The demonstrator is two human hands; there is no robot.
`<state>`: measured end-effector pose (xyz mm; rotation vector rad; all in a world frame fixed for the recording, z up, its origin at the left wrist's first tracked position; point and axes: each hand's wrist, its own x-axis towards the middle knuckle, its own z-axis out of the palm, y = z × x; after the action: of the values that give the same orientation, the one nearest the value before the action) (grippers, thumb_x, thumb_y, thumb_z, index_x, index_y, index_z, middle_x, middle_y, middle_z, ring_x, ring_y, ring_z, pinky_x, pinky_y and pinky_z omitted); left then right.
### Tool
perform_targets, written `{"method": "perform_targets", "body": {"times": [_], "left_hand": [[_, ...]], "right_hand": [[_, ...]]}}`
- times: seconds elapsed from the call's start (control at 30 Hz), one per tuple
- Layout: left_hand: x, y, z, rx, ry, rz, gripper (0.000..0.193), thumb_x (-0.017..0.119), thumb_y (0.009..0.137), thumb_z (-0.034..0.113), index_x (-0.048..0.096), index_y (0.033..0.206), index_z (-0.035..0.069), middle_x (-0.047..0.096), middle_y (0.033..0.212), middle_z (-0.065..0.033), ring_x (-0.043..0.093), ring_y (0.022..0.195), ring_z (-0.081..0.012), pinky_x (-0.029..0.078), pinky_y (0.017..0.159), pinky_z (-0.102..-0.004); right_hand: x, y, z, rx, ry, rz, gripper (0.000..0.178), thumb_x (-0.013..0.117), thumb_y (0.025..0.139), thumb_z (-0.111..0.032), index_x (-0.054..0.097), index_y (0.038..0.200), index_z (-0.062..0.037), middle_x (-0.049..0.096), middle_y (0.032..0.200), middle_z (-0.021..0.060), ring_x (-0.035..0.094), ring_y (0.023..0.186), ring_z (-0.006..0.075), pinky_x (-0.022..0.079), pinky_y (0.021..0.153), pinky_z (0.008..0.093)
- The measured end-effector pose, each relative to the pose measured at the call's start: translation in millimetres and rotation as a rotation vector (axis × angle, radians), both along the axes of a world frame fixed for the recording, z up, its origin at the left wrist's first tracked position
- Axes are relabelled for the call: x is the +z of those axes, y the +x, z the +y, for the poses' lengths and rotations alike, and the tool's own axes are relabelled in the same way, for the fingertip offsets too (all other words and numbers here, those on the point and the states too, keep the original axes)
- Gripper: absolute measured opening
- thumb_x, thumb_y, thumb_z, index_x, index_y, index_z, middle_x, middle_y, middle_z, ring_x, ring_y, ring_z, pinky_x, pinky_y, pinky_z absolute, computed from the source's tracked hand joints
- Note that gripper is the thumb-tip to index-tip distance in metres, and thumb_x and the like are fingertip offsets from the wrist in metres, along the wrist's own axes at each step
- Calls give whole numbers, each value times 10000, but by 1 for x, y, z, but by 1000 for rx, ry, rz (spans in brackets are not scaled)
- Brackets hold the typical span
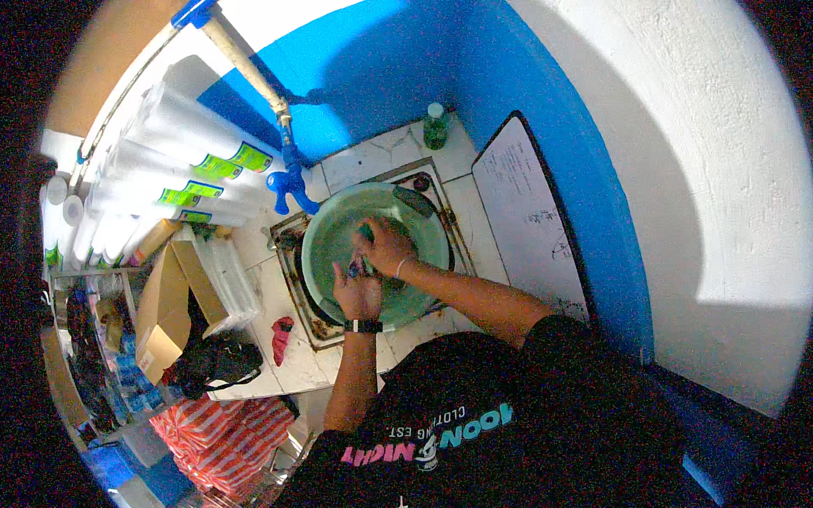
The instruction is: The person washes a small dark garment by hand in a green basin placed in a sink. They repeatedly apply liquid detergent from a green bottle, scrub the fabric with a green sponge, and rinse under running water from a blue tap. The garment remains in the basin throughout the clip.
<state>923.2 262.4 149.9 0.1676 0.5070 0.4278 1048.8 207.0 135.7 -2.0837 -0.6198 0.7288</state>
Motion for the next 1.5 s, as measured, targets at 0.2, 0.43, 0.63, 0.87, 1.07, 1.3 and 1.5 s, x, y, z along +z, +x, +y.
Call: {"method": "perform_targets", "body": {"times": [0.2, 0.43, 0.63, 0.87, 1.07, 1.3, 1.5], "left_hand": [[22, -4, 13, -60, 13, -165, 809, 340, 993, 614, 323, 1498, -17, 403, 1510, -204, 481, 1304, -286, 425, 1008, -355], [32, 3, 3, -1, 74, -50, 839, 330, 991, 628, 298, 1502, -36, 400, 1505, -219, 494, 1273, -281, 394, 1042, -362], [27, 1, -4, -1, 262, 13, 808, 348, 1001, 595, 301, 1505, -35, 360, 1534, -196, 366, 1405, -297, 285, 1147, -375], [13, -6, -1, -174, 808, 254, 567, 427, 1034, 418, 450, 1430, 13, 508, 1409, -114, 454, 1318, -231, 349, 1091, -337], [-4, -14, 11, -326, 1058, 417, 289, 596, 990, 299, 654, 1033, 19, 632, 995, -21, 556, 948, -135, 428, 879, -284], [2, -22, 24, -283, 728, 309, 246, 633, 965, 331, 614, 938, 87, 628, 831, 2, 577, 774, -103, 462, 721, -259], [22, -5, 6, 55, 269, 178, 296, 562, 979, 377, 598, 1082, 102, 662, 1141, -138, 646, 923, -220, 527, 766, -333]], "right_hand": [[-15, 14, -13, -232, 414, 519, 560, 522, 982, -519, 525, 1298, -56, 555, 1281, 91, 482, 1224, 186, 352, 1062, 326], [24, -3, -29, -86, 405, 108, 696, 736, 836, -480, 482, 1331, -61, 530, 1323, 168, 478, 1284, 285, 365, 1088, 372], [32, -9, -27, -3, 356, 31, 697, 856, 724, -295, 505, 1298, -116, 613, 1170, 159, 596, 1112, 339, 469, 979, 415], [52, 22, -40, 15, 689, 1024, 552, 738, 778, -32, 520, 1279, -116, 662, 1029, 74, 669, 807, 180, 567, 721, 327], [75, 46, -42, 50, 826, 1185, 552, 718, 787, -38, 516, 1293, -128, 657, 1034, 79, 669, 774, 187, 578, 696, 331], [63, 72, -54, 30, 698, 1068, 557, 721, 774, -41, 496, 1275, -134, 623, 1015, 71, 636, 810, 174, 549, 649, 305], [46, 48, -40, 248, 350, 455, 621, 833, 749, -157, 488, 1264, -120, 592, 1139, 76, 623, 975, 203, 525, 810, 334]]}}
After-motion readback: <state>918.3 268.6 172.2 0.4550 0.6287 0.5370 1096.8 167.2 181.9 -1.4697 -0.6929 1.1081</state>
